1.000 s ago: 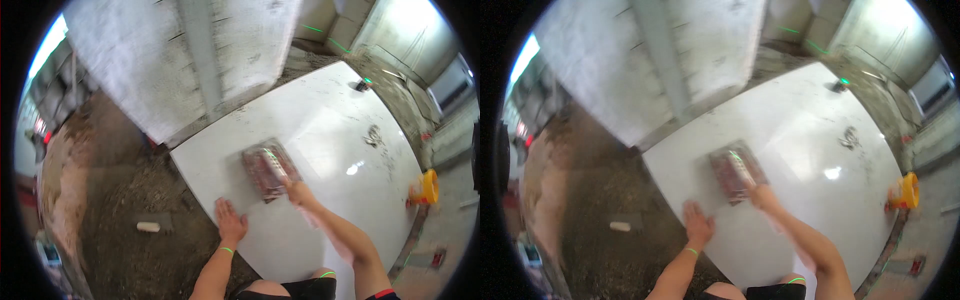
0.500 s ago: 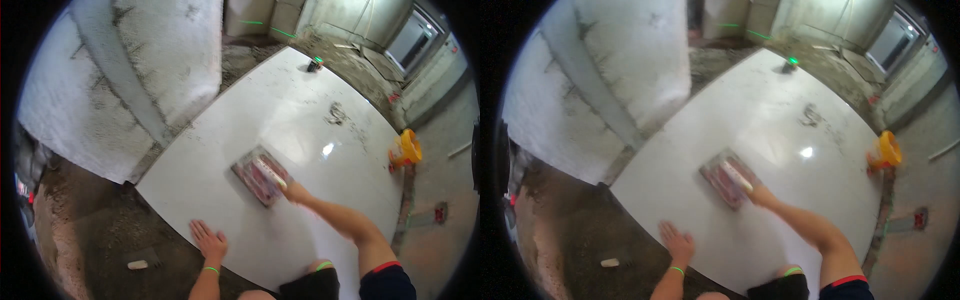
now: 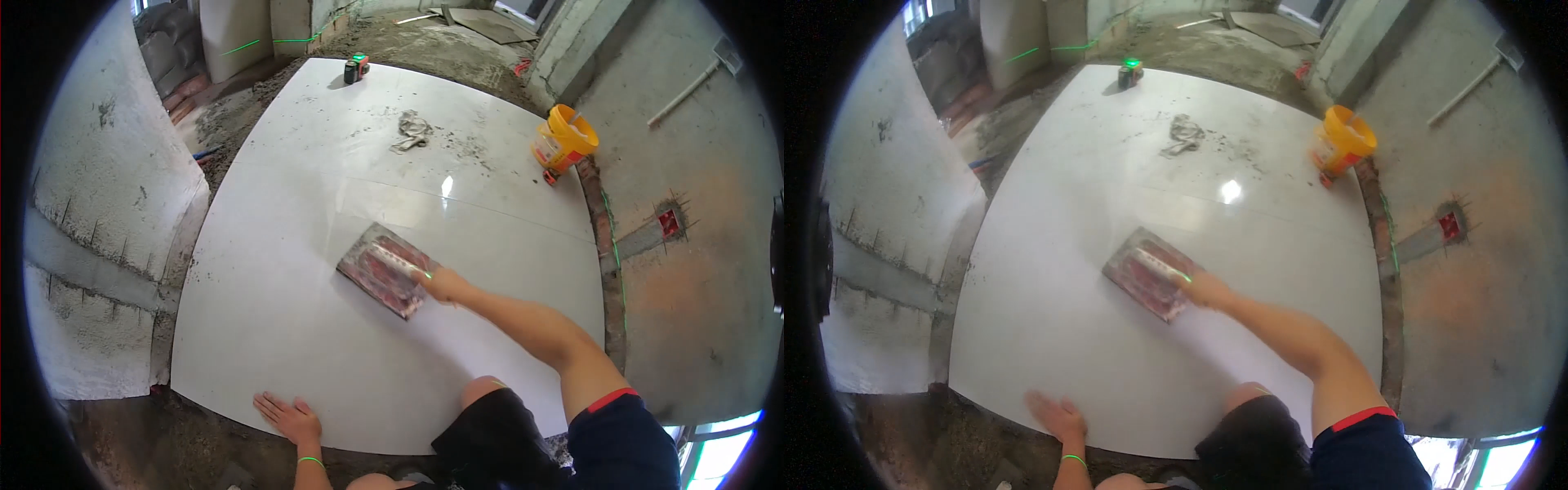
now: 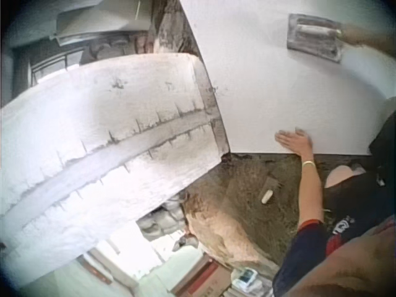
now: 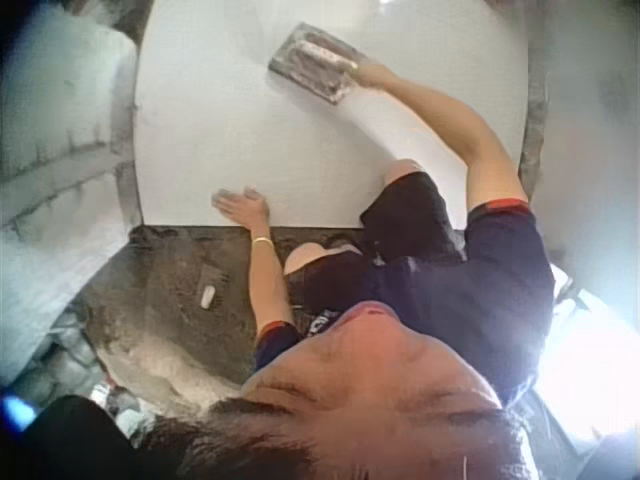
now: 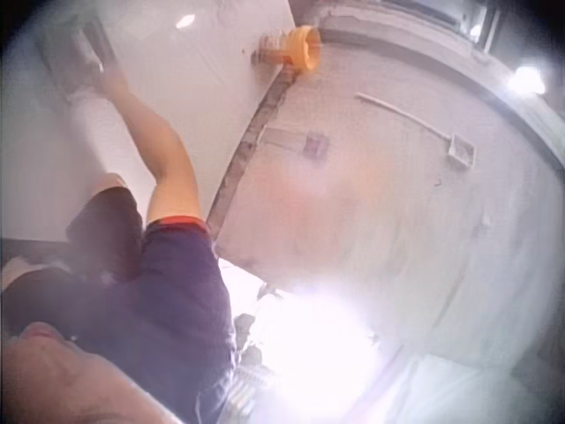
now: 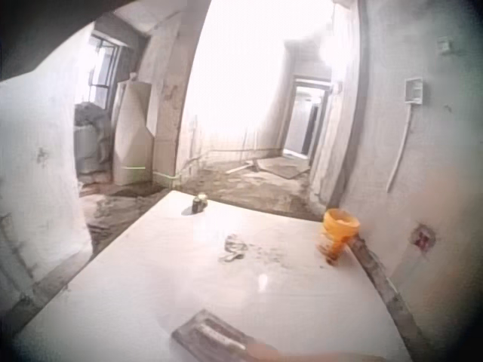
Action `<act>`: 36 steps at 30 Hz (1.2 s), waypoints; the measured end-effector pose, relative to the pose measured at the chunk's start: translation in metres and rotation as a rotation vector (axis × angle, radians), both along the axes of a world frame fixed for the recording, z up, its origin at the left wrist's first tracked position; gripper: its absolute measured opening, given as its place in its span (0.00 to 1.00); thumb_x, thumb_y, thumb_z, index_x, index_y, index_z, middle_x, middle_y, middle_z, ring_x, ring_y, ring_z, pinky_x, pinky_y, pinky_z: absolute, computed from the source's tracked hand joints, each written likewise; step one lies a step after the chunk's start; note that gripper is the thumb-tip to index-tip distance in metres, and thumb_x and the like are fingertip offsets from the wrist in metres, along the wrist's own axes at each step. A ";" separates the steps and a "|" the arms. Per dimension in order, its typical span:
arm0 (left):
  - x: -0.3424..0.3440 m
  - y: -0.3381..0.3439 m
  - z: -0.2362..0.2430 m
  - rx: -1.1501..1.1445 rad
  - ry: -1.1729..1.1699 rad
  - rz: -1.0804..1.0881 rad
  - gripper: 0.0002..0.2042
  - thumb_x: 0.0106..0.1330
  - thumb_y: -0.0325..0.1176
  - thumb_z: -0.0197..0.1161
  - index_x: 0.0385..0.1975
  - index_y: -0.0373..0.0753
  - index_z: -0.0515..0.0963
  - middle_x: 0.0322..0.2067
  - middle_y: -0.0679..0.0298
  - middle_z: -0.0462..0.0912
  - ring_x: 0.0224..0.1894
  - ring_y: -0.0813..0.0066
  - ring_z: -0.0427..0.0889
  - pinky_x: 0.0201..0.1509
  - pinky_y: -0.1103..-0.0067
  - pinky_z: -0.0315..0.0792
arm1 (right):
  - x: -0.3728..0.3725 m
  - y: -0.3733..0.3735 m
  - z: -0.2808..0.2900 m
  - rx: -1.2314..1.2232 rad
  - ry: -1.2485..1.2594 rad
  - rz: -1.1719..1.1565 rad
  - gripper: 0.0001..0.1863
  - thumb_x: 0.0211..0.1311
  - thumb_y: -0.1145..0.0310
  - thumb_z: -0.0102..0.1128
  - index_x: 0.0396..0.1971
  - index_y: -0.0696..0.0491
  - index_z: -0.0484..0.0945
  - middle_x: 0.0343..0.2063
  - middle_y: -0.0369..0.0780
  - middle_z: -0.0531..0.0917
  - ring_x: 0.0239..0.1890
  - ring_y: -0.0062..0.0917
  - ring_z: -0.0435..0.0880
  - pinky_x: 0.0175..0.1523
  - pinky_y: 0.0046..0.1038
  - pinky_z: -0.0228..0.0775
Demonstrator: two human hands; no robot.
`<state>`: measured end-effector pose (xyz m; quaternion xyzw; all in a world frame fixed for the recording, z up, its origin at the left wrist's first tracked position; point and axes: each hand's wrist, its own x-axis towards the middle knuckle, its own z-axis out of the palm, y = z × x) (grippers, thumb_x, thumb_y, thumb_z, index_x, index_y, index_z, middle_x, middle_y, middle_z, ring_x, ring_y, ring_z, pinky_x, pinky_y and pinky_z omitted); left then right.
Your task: The person installs and cleans floor tiles. They wipe the surface of a large white tile with a cloth, smooth grout into the seams using a trowel, and use tape and a measuring tool to align the edges of the tiles on the floor bed.
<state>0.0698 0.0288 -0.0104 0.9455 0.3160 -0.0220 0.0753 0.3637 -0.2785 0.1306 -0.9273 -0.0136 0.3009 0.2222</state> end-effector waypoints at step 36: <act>0.216 0.087 0.004 0.116 -0.042 0.538 0.37 0.66 0.48 0.41 0.64 0.18 0.48 0.68 0.36 0.41 0.72 0.45 0.38 0.74 0.63 0.34 | 0.158 0.147 0.007 0.253 0.194 -0.227 0.35 0.67 0.39 0.39 0.18 0.59 0.72 0.13 0.42 0.73 0.15 0.31 0.74 0.23 0.36 0.68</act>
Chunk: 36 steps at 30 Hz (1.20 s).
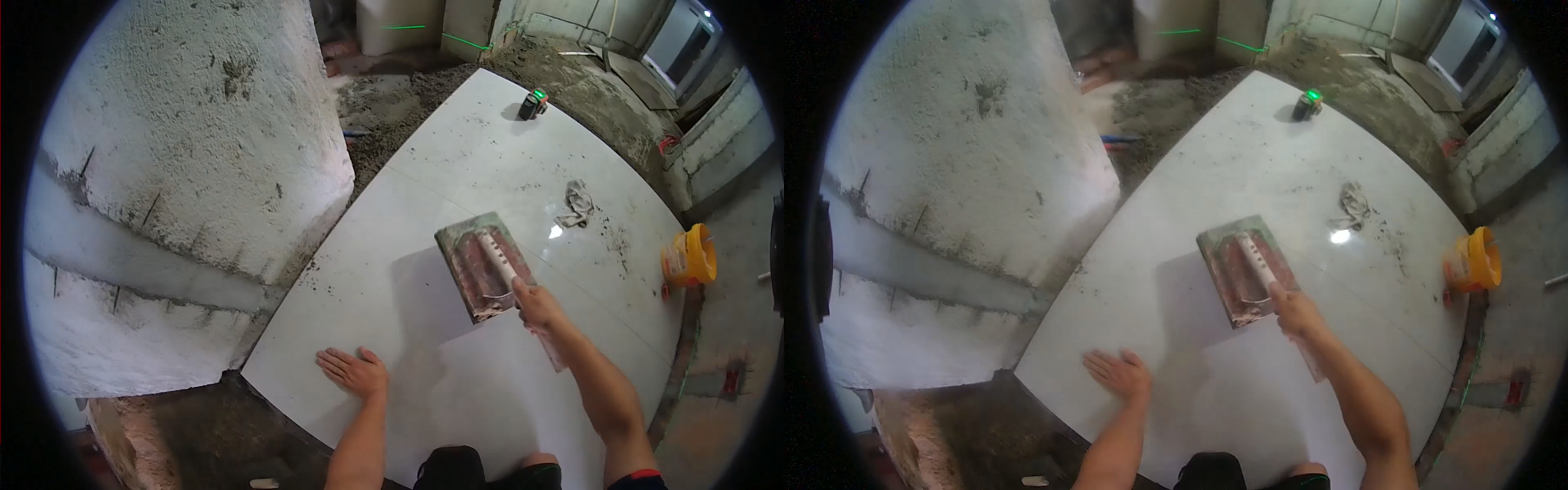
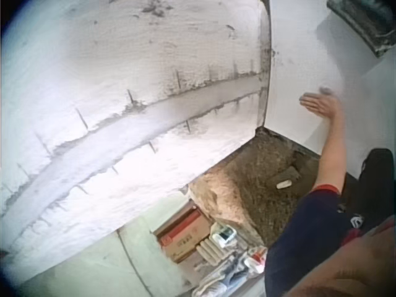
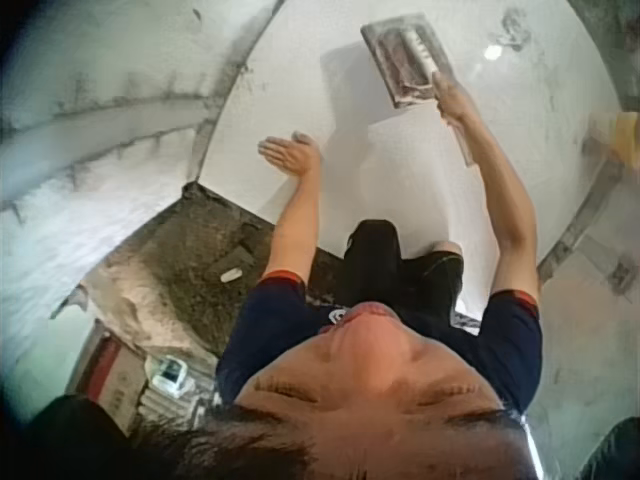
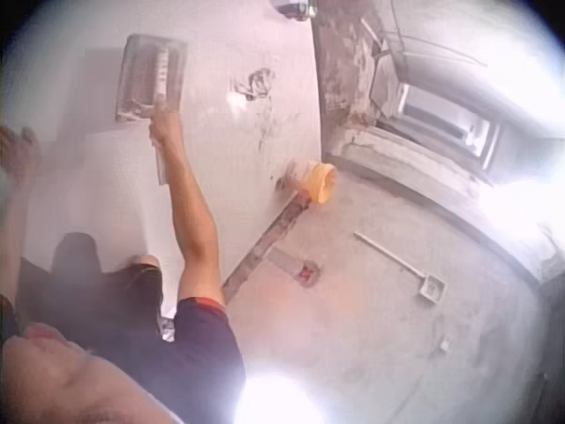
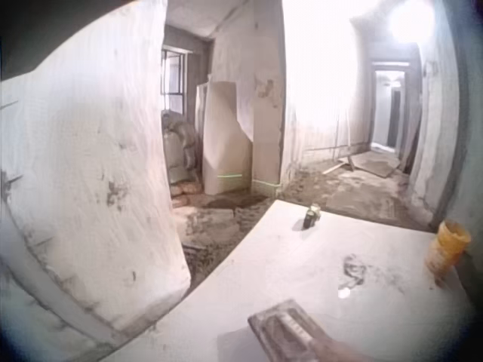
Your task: The person installs and cleans floor tiles. They wipe the surface of a large white tile with a cloth, smooth grout into the seams using a trowel, and use tape and a measuring tool to align the edges of the tiles on the floor bed.
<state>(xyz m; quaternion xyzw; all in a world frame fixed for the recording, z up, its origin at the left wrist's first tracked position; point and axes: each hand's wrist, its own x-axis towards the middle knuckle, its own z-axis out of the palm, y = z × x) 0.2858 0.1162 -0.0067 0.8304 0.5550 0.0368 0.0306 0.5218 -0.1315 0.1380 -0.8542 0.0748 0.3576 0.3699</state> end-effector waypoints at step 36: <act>0.007 0.010 0.011 -0.043 0.004 -0.091 0.35 0.62 0.42 0.48 0.61 0.16 0.53 0.66 0.34 0.49 0.70 0.42 0.44 0.73 0.58 0.39 | 0.025 0.134 -0.028 -0.286 -0.454 0.329 0.36 0.70 0.45 0.34 0.29 0.67 0.77 0.28 0.61 0.78 0.38 0.58 0.77 0.42 0.49 0.67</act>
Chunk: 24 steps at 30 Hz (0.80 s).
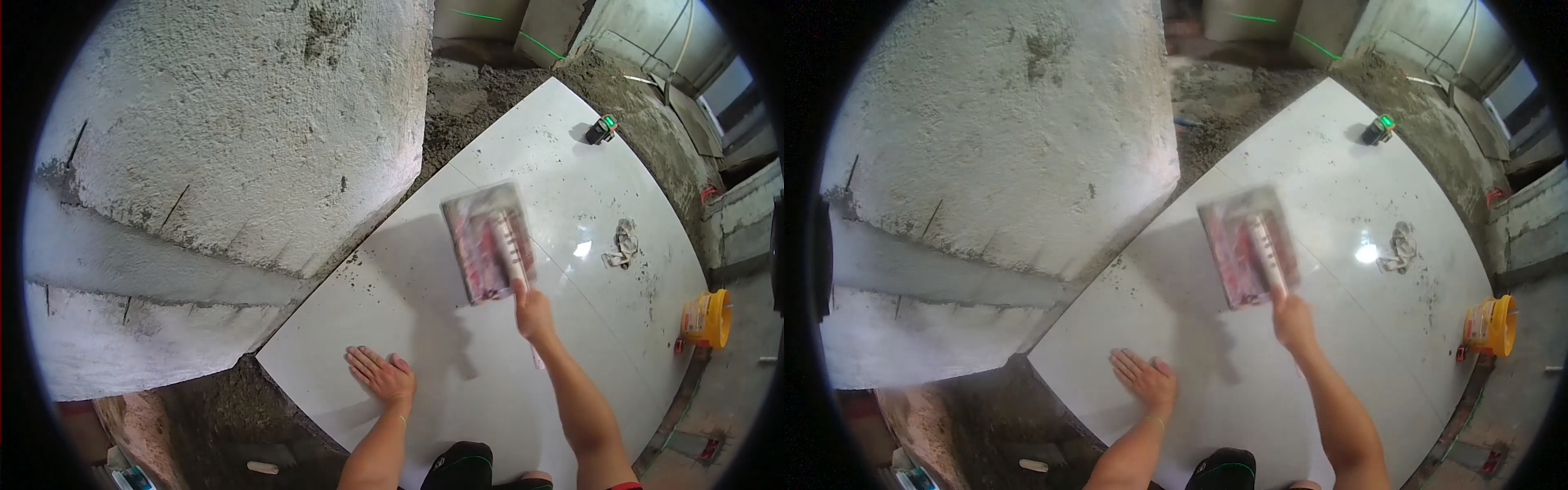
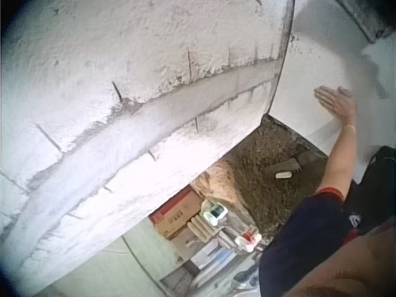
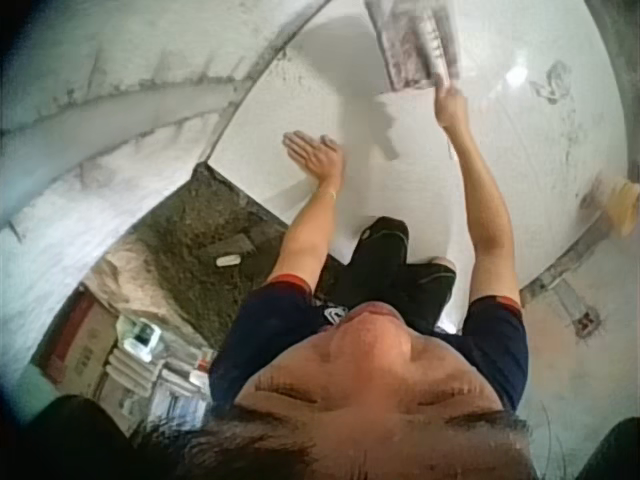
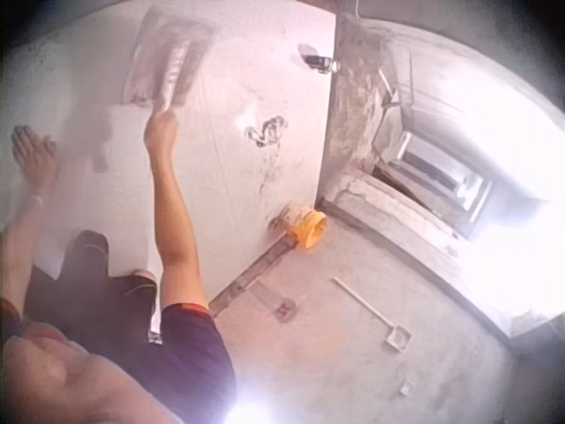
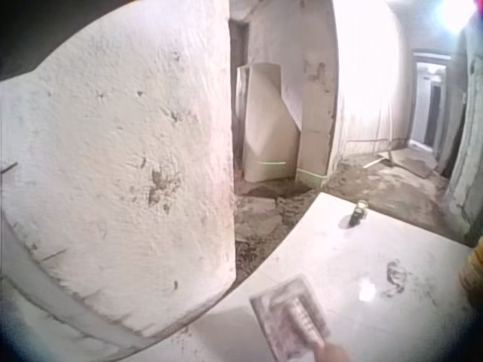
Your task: The person installs and cleans floor tiles. They wipe the surface of a large white tile with a cloth, smooth grout into the seams using a trowel, and use tape and a measuring tool to align the edges of the tiles on the floor bed.
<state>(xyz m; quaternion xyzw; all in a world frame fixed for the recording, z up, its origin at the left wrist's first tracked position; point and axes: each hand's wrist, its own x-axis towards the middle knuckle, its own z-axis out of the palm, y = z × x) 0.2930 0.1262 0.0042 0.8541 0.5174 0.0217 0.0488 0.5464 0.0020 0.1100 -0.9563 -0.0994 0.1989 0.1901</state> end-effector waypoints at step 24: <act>0.159 -0.071 -0.020 -0.228 -0.113 -0.742 0.43 0.64 0.61 0.44 0.68 0.30 0.48 0.70 0.49 0.45 0.73 0.54 0.40 0.73 0.60 0.36 | -0.127 -0.405 -0.099 -0.178 0.137 -0.524 0.42 0.67 0.34 0.28 0.25 0.63 0.72 0.12 0.46 0.68 0.15 0.33 0.68 0.21 0.41 0.62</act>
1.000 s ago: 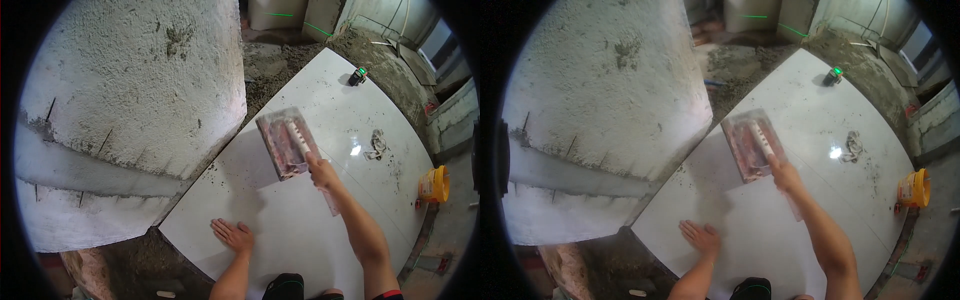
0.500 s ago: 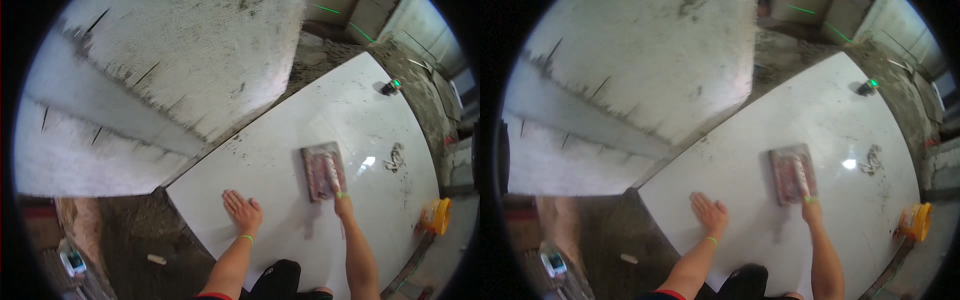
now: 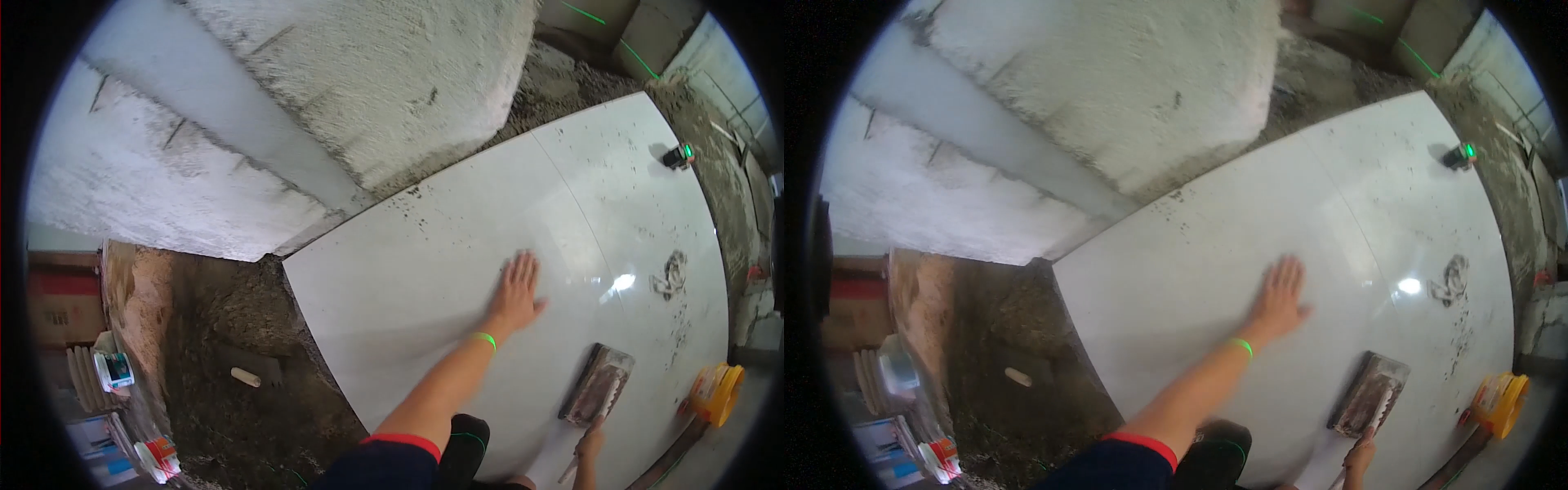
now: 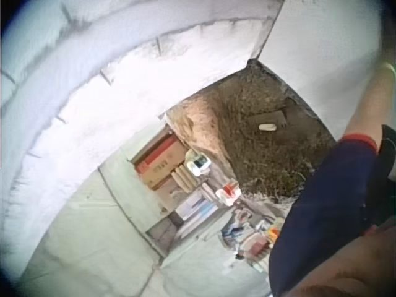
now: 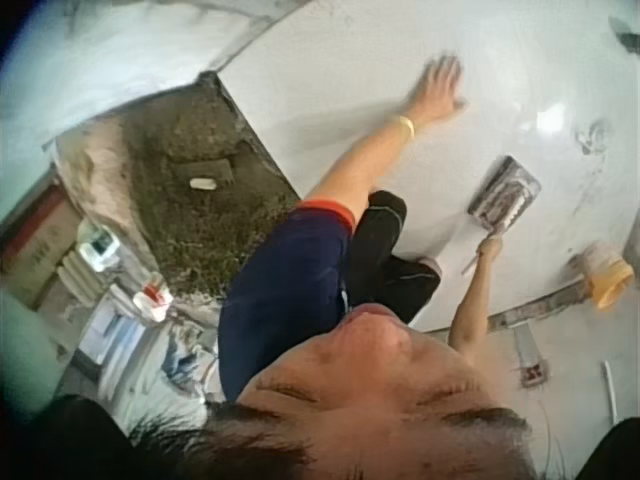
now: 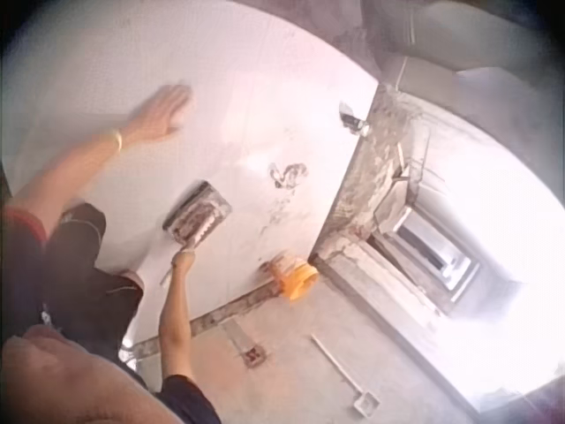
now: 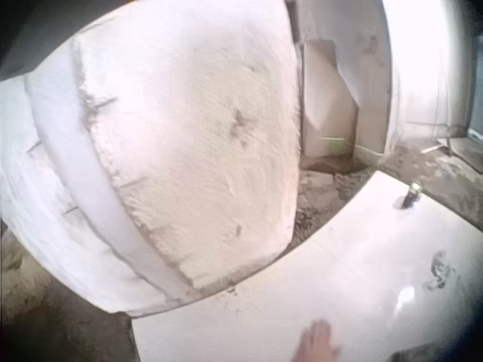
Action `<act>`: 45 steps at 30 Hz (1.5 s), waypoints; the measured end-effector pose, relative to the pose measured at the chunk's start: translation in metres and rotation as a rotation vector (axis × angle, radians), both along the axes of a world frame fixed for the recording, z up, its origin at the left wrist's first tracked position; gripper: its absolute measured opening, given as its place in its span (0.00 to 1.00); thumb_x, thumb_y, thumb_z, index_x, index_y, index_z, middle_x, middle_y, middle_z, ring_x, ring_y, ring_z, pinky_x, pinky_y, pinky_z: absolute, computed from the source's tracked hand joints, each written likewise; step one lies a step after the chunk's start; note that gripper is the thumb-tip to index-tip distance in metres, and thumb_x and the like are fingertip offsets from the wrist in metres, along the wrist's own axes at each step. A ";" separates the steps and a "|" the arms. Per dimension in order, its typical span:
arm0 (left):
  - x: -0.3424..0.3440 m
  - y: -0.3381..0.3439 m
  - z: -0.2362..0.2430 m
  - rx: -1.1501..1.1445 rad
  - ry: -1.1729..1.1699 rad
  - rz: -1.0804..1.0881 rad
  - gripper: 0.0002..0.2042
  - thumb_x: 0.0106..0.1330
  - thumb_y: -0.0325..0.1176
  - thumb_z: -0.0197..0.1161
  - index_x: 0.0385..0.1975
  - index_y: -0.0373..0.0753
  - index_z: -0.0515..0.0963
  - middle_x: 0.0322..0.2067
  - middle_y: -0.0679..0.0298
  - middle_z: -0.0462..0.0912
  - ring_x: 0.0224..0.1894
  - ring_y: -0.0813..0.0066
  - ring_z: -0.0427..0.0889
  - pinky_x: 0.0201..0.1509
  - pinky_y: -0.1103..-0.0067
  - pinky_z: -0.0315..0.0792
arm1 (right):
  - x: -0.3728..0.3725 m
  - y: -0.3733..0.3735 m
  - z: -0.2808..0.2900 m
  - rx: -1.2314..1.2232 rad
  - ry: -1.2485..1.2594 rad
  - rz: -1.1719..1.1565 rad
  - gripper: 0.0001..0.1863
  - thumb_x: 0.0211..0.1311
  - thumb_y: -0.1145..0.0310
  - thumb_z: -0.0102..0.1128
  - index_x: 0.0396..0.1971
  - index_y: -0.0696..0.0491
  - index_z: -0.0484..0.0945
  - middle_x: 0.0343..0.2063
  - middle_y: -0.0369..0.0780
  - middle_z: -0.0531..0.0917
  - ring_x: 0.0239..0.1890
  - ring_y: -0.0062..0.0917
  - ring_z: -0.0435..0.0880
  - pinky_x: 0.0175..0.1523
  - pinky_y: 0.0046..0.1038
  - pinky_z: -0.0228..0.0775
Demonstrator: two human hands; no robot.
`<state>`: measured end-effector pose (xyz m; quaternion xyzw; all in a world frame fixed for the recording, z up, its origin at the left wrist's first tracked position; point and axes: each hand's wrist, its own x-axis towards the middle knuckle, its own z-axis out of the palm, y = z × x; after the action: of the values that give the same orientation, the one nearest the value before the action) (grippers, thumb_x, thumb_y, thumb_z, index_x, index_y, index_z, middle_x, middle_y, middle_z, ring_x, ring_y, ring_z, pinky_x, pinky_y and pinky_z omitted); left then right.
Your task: The person installs and cleans floor tiles. They wipe the surface of a large white tile with a cloth, smooth grout into the seams using a trowel, and use tape and a measuring tool to align the edges of the tiles on the floor bed.
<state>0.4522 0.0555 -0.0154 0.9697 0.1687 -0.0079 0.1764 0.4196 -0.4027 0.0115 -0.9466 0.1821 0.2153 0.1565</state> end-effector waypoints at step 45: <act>-0.326 0.248 0.014 0.218 0.309 0.938 0.38 0.69 0.56 0.42 0.67 0.27 0.50 0.69 0.45 0.44 0.72 0.51 0.40 0.73 0.59 0.35 | 0.011 -0.066 -0.017 0.058 -0.018 0.185 0.30 0.71 0.48 0.34 0.59 0.58 0.65 0.32 0.49 0.79 0.30 0.30 0.73 0.39 0.36 0.67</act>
<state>0.1267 0.3036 -0.0010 0.7897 0.6103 -0.0536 0.0316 0.4309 -0.4683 -0.0050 -0.9563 0.0861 0.2255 0.1650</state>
